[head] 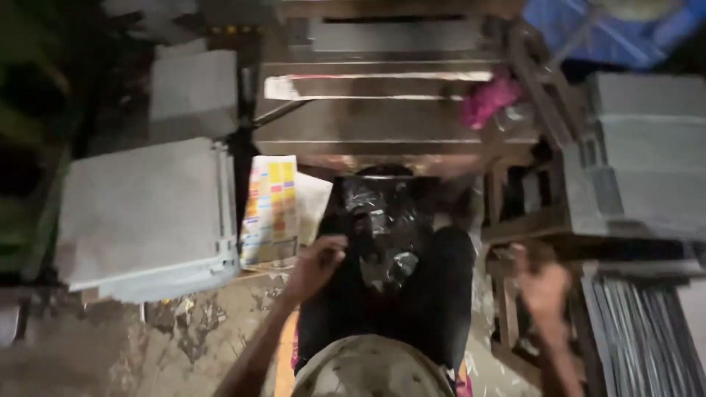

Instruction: Operates a manual metal press to cut rectangular holes out of metal sheets to create frames.

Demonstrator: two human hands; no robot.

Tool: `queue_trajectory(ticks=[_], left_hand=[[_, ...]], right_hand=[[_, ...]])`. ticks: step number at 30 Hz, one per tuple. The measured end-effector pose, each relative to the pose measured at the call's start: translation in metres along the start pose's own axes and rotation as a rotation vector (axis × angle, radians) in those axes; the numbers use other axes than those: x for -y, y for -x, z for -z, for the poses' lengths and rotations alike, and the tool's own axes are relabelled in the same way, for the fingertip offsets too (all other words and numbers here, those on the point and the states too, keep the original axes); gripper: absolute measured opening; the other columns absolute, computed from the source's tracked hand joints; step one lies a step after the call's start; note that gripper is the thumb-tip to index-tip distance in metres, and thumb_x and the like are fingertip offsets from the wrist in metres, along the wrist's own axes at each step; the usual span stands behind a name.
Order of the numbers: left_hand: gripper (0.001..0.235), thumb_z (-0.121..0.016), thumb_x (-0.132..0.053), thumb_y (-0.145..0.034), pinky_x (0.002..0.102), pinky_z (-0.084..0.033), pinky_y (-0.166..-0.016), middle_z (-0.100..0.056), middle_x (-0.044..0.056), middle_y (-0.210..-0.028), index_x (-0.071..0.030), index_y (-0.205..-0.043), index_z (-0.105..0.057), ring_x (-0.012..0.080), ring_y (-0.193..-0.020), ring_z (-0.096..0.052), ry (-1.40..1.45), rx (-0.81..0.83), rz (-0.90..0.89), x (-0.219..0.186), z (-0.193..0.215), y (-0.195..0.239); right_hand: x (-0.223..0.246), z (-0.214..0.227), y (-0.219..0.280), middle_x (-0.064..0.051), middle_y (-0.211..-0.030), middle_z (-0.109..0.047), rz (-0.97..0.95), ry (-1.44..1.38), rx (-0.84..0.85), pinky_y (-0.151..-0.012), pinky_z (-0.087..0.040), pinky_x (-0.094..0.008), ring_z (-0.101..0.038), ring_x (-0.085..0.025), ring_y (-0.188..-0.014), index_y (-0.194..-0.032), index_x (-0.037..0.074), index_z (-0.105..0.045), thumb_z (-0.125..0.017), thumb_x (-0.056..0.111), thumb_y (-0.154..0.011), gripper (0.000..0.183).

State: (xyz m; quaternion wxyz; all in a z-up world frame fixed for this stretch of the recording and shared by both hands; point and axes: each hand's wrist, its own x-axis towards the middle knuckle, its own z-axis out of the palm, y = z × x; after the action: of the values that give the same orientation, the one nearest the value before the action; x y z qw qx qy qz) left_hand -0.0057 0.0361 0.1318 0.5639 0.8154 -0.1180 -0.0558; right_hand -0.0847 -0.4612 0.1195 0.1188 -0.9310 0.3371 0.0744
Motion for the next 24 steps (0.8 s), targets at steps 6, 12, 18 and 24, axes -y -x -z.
queue_trajectory(ticks=[6,12,18,24], left_hand=[[0.043,-0.065,-0.027,-0.098,0.04,-0.057,-0.08,-0.071,0.015,-0.13,-0.008,-0.137,-0.062,0.0289,-0.095,-0.073,-0.465,-0.484,0.149,-0.1,0.21,-0.011],[0.088,-0.049,-0.06,-0.101,0.063,-0.03,-0.114,-0.04,0.037,-0.157,0.006,-0.158,-0.039,0.0543,-0.143,-0.037,-1.079,-0.417,0.015,0.021,0.321,0.004],[0.087,-0.043,-0.062,-0.104,0.065,-0.024,-0.12,-0.035,0.037,-0.16,0.004,-0.161,-0.036,0.0541,-0.148,-0.032,-1.051,-0.488,0.135,0.013,0.302,-0.005],[0.09,-0.045,-0.064,-0.099,0.063,-0.023,-0.119,-0.036,0.037,-0.158,0.002,-0.159,-0.037,0.0521,-0.148,-0.031,-1.054,-0.537,0.176,-0.026,0.243,0.023]], right_hand=[[0.27,0.064,-0.026,-0.005,-0.095,-0.069,0.417,-1.257,0.362,-0.064,-0.054,-0.033,-0.066,-0.014,-0.077,-0.122,0.005,-0.063,-0.062,0.043,-0.103,0.043],[0.398,0.084,-0.136,-0.01,-0.092,-0.071,0.203,-1.347,0.868,-0.07,-0.058,-0.041,-0.068,-0.024,-0.078,-0.111,0.008,-0.066,-0.036,0.071,-0.098,0.071],[0.445,0.076,-0.196,-0.015,-0.084,-0.071,0.048,-1.488,0.944,-0.063,-0.054,-0.037,-0.067,-0.026,-0.07,-0.095,0.001,-0.064,-0.029,0.085,-0.092,0.091],[0.473,0.038,-0.245,-0.003,-0.069,-0.058,0.264,-1.458,0.716,-0.048,-0.039,-0.034,-0.047,-0.017,-0.053,-0.09,0.009,-0.063,-0.038,0.067,-0.106,0.065]])
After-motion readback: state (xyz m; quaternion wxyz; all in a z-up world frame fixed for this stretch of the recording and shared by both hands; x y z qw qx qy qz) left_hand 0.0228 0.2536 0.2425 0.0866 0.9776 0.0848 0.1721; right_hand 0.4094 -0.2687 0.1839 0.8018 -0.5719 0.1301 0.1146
